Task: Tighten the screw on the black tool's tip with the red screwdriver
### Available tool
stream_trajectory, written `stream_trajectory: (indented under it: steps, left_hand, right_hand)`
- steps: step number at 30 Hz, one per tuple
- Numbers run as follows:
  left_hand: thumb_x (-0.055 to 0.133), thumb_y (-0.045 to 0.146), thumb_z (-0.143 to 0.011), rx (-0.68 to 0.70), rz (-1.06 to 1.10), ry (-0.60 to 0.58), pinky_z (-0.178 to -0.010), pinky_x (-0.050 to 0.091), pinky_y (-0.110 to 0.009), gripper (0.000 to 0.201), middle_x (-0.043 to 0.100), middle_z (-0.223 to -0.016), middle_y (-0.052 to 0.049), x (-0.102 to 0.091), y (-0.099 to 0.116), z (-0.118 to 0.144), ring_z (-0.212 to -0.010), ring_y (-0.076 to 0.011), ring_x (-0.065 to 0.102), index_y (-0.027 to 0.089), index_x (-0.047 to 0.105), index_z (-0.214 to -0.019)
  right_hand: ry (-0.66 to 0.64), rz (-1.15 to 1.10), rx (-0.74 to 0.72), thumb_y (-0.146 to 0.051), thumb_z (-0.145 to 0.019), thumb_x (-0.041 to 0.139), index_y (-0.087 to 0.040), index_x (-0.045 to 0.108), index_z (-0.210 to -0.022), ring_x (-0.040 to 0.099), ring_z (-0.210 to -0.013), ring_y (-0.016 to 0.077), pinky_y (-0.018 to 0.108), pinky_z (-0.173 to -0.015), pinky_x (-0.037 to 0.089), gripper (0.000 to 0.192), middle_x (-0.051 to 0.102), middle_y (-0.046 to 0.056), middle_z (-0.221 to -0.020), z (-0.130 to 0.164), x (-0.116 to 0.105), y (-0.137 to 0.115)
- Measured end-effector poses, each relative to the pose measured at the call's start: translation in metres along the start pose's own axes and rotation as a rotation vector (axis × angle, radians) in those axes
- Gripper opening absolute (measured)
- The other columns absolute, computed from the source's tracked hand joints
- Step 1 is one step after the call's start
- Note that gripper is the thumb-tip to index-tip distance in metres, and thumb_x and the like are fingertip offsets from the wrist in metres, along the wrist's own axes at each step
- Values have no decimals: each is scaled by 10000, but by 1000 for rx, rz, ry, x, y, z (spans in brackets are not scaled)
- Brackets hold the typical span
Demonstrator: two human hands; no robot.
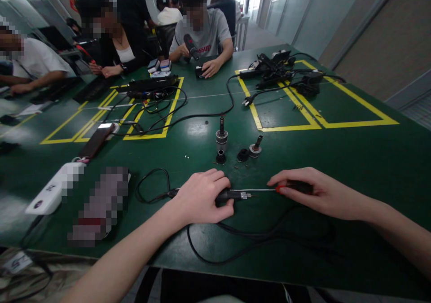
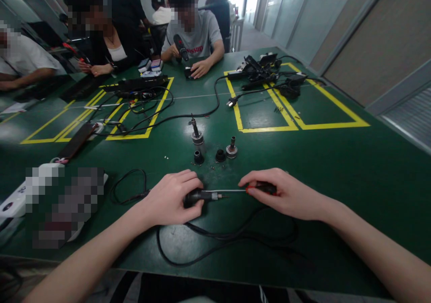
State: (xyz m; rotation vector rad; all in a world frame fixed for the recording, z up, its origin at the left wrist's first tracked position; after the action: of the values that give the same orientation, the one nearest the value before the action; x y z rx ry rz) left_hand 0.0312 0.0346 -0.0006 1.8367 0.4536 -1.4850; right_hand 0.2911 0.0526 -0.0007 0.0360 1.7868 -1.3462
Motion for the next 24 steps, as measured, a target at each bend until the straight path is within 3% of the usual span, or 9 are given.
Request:
stream_trajectory:
  steps: [2, 6, 10, 14, 18, 24]
  left_hand:
    - [633, 318, -920, -5, 1, -6, -704, 496, -328, 122, 687, -862, -25, 0, 0, 0, -848, -215, 661, 201, 637, -886]
    - [637, 319, -923, -14, 13, -18, -704, 507, -329, 125, 680, -860, -24, -1, 1, -1, -847, -213, 660, 200, 636, -885]
    - [643, 318, -924, -27, 29, -22, -715, 526, -327, 117, 677, -881, -26, -1, 0, 0, -857, -212, 658, 202, 640, -909]
    - [640, 314, -920, -33, 47, -12, -713, 529, -319, 114, 666, -877, -26, -1, 0, 1, -843, -205, 647, 206, 626, -888]
    - [642, 312, -917, -36, 44, -13, -705, 523, -318, 115, 661, -876, -26, -1, 1, 0, -832, -204, 643, 203, 626, -882]
    - [650, 322, -915, -42, 31, -21, -718, 524, -317, 120, 676, -893, -34, -1, 0, 0, -855, -214, 657, 203, 637, -898]
  right_hand:
    - [22, -1, -22, -511, -1008, 670, -260, 832, -1098, 771, -790, 248, 339, -682, 621, 312, 826, 89, -969, 0, -1, 2]
    - [31, 50, -59, -462, -983, 713, -254, 830, -1057, 755, -745, 229, 340, -695, 618, 250, 796, 72, -902, 0, -1, 2]
    - [11, 74, -46, -565, -1044, 611, -256, 845, -1099, 784, -808, 254, 365, -740, 619, 391, 840, 85, -944, 0, 1, 0]
    - [-32, 32, -2, -619, -1090, 501, -254, 853, -1094, 738, -671, 232, 343, -640, 585, 507, 799, 60, -769, -1, 2, -1]
    - [-1, 6, -14, -564, -1025, 650, -258, 848, -1081, 763, -775, 247, 351, -694, 618, 369, 833, 86, -924, -1, -1, 0]
    - [11, 61, -60, -469, -984, 711, -252, 844, -1081, 767, -780, 247, 367, -729, 630, 273, 816, 82, -921, -1, -1, 1]
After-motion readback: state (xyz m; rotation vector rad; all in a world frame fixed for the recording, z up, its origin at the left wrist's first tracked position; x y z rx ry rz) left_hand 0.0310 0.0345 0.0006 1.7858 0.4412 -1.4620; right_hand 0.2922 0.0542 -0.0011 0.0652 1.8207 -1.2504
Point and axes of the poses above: each hand's wrist, its own z-axis away from the middle knuckle, its own x-axis out of the palm, y = z × x, the point moved 4 cm from there along -z, towards the middle knuckle
